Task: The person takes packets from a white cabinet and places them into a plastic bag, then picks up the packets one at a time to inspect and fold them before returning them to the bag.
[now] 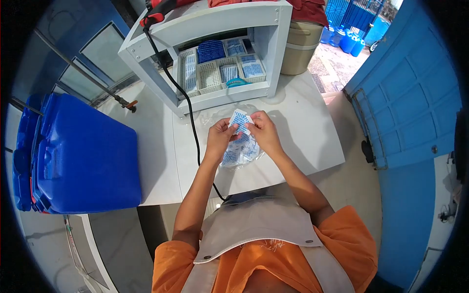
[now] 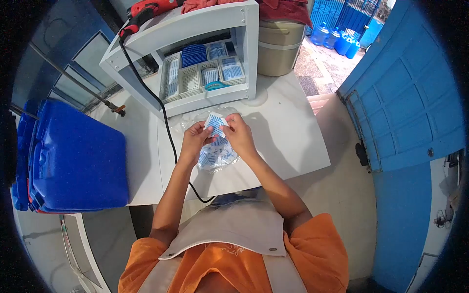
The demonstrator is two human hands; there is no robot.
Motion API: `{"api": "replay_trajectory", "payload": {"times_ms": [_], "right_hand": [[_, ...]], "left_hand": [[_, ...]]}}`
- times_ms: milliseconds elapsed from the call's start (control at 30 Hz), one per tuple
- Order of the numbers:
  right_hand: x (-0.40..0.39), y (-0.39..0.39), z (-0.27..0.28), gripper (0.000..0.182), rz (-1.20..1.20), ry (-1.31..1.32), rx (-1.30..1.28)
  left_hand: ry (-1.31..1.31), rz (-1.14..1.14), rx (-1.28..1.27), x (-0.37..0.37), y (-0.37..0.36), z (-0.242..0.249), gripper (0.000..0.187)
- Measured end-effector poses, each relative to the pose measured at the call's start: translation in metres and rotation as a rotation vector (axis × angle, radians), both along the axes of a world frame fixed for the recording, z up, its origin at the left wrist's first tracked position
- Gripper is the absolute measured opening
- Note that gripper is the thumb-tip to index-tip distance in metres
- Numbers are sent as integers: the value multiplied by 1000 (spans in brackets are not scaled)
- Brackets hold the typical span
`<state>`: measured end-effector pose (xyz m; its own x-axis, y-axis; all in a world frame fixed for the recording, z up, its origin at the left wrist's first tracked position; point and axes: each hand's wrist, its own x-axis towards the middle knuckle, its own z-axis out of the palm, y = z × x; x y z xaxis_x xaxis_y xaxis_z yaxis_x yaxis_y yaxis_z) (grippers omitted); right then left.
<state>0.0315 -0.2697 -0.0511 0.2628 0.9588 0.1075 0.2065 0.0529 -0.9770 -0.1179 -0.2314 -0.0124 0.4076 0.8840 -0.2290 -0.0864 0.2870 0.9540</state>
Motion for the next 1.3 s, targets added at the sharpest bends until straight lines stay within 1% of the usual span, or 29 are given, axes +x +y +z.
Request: {"api": "replay_trajectory", "payload": {"times_ms": [67, 133, 200, 267, 300, 367, 400, 467, 600, 667, 700, 767, 800, 833, 867, 900, 967, 1033, 1100, 1133, 1167, 1233, 1300], "right_hand": [[2, 2, -8, 30, -55, 101, 64], [3, -3, 1, 31, -36, 102, 69], [7, -7, 11, 31, -14, 102, 73], [15, -11, 19, 28, -31, -31, 154], [20, -12, 20, 28, -30, -32, 155], [30, -11, 21, 31, 139, -135, 163], [34, -8, 18, 31, 140, -137, 164], [39, -2, 11, 33, 269, 86, 28], [39, -5, 31, 32, 284, 166, -27], [32, -14, 49, 32, 197, -152, -19], [30, -16, 53, 32, 198, -154, -18], [26, -20, 57, 31, 197, -357, 56], [23, -23, 58, 31, 196, -357, 56], [19, -25, 58, 29, 106, -446, 156], [17, -26, 59, 27, 15, -537, 257], [16, -27, 59, 27, 16, -539, 258], [14, -28, 58, 16, 84, -676, 459], [22, -24, 58, 13, 116, -655, 438], [30, -21, 63, 11, 147, -631, 413], [34, -20, 69, 12, 199, -556, 293], [37, -17, 73, 14, 248, -480, 173], [40, -12, 74, 15, 276, -481, 152], [41, -8, 72, 17, 307, -479, 129]], "left_hand": [[1, -24, 30, 1, 0, 1, 19], [3, -40, 61, -1, 1, 1, 22], [59, -124, 79, -4, 5, 3, 23], [63, -158, 83, -9, 7, 7, 23], [69, -194, 86, -10, 8, 8, 23], [67, -184, 98, -10, 9, 6, 24], [66, -177, 111, -9, 9, 7, 24], [80, -185, 121, -8, 8, 8, 24], [137, -218, 181, -6, 9, 11, 24], [154, -204, 185, -5, 8, 14, 24], [171, -190, 186, -4, 8, 15, 24], [193, -168, 191, -3, 8, 16, 24], [216, -148, 196, -2, 7, 18, 23], [216, -149, 198, -1, 6, 20, 23], [231, -92, 176, 1, 5, 22, 23], [246, -34, 152, 2, 4, 23, 22], [226, -42, 166, 2, 5, 19, 22], [206, -51, 184, 2, 8, 18, 22], [193, -215, 267, -1, 9, 17, 24], [194, -216, 268, -1, 10, 16, 24], [209, -245, 243, -1, 11, 16, 25], [224, -276, 220, 1, 11, 21, 26], [102, -262, 77, 4, 6, 26, 26]]}}
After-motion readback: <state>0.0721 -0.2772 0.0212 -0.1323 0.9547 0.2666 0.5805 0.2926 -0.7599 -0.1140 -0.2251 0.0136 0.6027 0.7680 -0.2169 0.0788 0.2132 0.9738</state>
